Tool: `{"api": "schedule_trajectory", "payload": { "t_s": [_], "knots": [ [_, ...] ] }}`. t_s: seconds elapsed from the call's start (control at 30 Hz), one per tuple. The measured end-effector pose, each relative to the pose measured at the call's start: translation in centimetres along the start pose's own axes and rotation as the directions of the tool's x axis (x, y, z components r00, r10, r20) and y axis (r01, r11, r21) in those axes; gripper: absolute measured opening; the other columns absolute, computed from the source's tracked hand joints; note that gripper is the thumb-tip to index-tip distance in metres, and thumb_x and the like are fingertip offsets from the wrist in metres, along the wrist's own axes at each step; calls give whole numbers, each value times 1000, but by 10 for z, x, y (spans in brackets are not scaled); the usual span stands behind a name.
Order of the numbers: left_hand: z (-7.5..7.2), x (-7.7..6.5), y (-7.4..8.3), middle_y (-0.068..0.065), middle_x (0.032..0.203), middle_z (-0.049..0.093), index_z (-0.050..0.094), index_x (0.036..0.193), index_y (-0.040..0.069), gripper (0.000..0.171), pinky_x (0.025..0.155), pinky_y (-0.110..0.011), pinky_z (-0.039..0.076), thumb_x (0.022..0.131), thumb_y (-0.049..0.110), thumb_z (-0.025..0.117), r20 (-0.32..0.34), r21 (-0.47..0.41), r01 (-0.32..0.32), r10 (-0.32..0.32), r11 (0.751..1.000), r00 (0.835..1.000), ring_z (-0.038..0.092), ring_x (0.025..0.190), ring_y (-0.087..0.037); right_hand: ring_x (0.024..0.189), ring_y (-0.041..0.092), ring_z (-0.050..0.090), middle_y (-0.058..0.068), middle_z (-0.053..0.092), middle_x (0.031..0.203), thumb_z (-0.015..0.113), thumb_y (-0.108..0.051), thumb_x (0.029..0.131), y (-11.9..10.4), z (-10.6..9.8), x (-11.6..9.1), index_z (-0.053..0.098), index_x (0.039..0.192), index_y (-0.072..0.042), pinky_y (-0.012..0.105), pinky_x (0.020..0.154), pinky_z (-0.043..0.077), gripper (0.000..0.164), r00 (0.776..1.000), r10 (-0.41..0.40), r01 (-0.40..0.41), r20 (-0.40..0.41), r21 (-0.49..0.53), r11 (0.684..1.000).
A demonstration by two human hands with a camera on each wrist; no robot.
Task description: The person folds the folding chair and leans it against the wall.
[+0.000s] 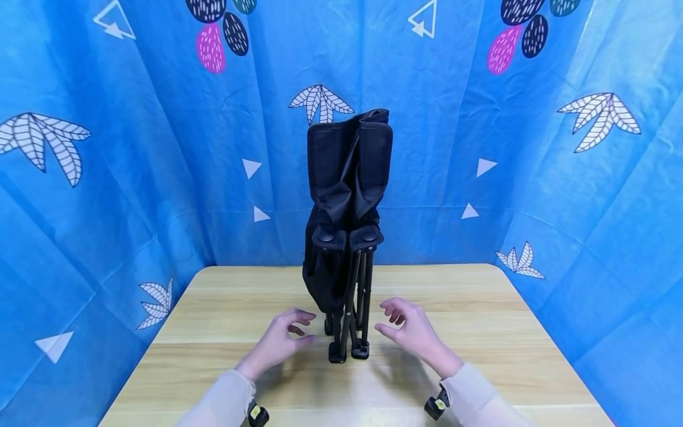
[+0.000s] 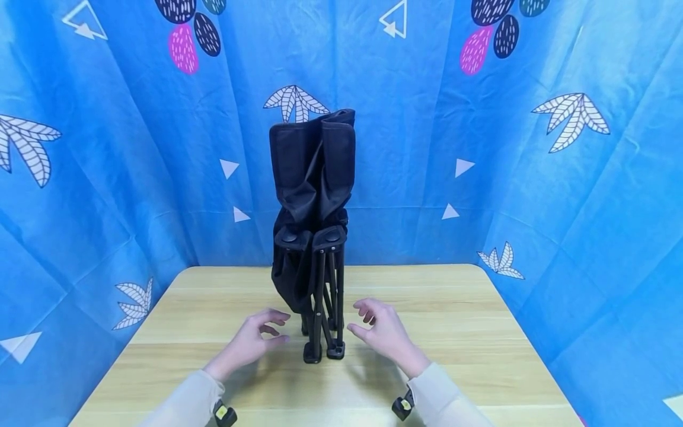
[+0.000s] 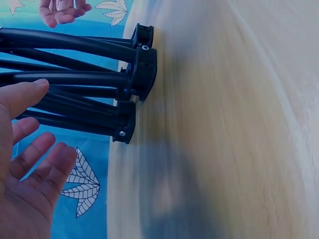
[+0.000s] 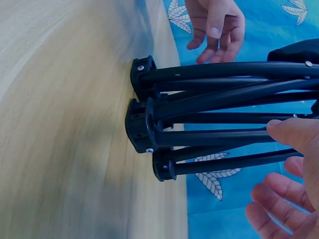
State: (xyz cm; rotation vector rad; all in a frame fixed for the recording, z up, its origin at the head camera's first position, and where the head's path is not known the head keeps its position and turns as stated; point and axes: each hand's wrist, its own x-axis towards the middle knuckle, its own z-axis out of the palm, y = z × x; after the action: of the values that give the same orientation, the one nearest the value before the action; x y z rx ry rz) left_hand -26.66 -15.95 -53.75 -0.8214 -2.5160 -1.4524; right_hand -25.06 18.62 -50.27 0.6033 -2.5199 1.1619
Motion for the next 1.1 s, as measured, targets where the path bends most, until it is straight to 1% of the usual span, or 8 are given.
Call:
{"api": "schedule_trajectory", "payload": {
  "t_s": [0.17, 0.37, 0.43, 0.53, 0.63, 0.77, 0.97, 1.1],
  "knots": [
    [4, 1, 0, -25, 123, 73, 73, 127, -2, 43, 86, -33, 66, 87, 3, 88, 23, -32, 37, -36, 999, 999, 72, 107, -46, 79, 7, 65, 1, 73, 94, 93, -12, 83, 1, 3, -2, 75, 119, -4, 34, 74, 64, 41, 1000, 20, -21, 19, 23, 1000],
    [11, 3, 1, -33, 124, 71, 69, 130, -9, 47, 89, -38, 66, 91, 10, 87, 76, -92, 88, -81, 992, 994, 73, 107, -50, 84, 19, 71, 4, 74, 98, 92, -11, 83, 4, 8, -2, 73, 119, -4, 35, 78, 65, 41, 997, 60, -66, 52, 117, 991],
    [14, 4, 2, -32, 126, 71, 68, 131, -10, 48, 90, -37, 66, 92, 11, 86, 83, -121, 105, -95, 987, 992, 72, 110, -50, 87, 24, 72, 8, 76, 100, 91, -10, 84, 6, 10, -2, 73, 120, -2, 37, 81, 66, 42, 996, 69, -79, 63, 158, 984],
    [19, 6, 2, -30, 127, 72, 68, 131, -10, 48, 92, -30, 64, 93, 13, 86, 81, -157, 129, -117, 979, 990, 71, 115, -49, 92, 30, 75, 15, 77, 104, 90, -10, 85, 8, 13, -2, 72, 122, 0, 40, 86, 66, 43, 993, 87, -101, 78, 207, 973],
    [22, 8, 0, -29, 124, 73, 69, 130, -8, 45, 91, -26, 63, 94, 12, 86, 67, -185, 138, -127, 973, 990, 73, 114, -46, 97, 35, 76, 24, 77, 110, 89, -9, 87, 9, 15, -1, 71, 125, 3, 49, 92, 65, 44, 990, 104, -124, 90, 253, 960],
    [25, 10, 1, -27, 120, 74, 71, 127, -6, 39, 91, -24, 63, 94, 9, 85, 59, -225, 154, -144, 962, 988, 73, 115, -46, 102, 38, 77, 31, 74, 117, 87, -8, 89, 7, 19, -1, 68, 130, 8, 58, 96, 62, 48, 985, 134, -161, 109, 292, 943],
    [32, 9, 5, -20, 118, 77, 74, 119, -1, 29, 90, -22, 62, 95, 10, 84, 53, -224, 178, -170, 958, 984, 75, 114, -41, 105, 38, 76, 31, 73, 121, 86, -9, 89, 6, 24, -3, 65, 135, 10, 55, 99, 63, 53, 974, 176, -213, 144, 297, 931],
    [38, 8, 6, -21, 120, 76, 73, 122, -3, 31, 89, -23, 63, 95, 9, 83, 63, -219, 175, -165, 960, 984, 75, 112, -37, 106, 42, 75, 31, 73, 120, 87, -5, 88, 7, 29, -4, 65, 133, 10, 57, 98, 62, 52, 974, 174, -212, 148, 309, 927]
  ]
}}
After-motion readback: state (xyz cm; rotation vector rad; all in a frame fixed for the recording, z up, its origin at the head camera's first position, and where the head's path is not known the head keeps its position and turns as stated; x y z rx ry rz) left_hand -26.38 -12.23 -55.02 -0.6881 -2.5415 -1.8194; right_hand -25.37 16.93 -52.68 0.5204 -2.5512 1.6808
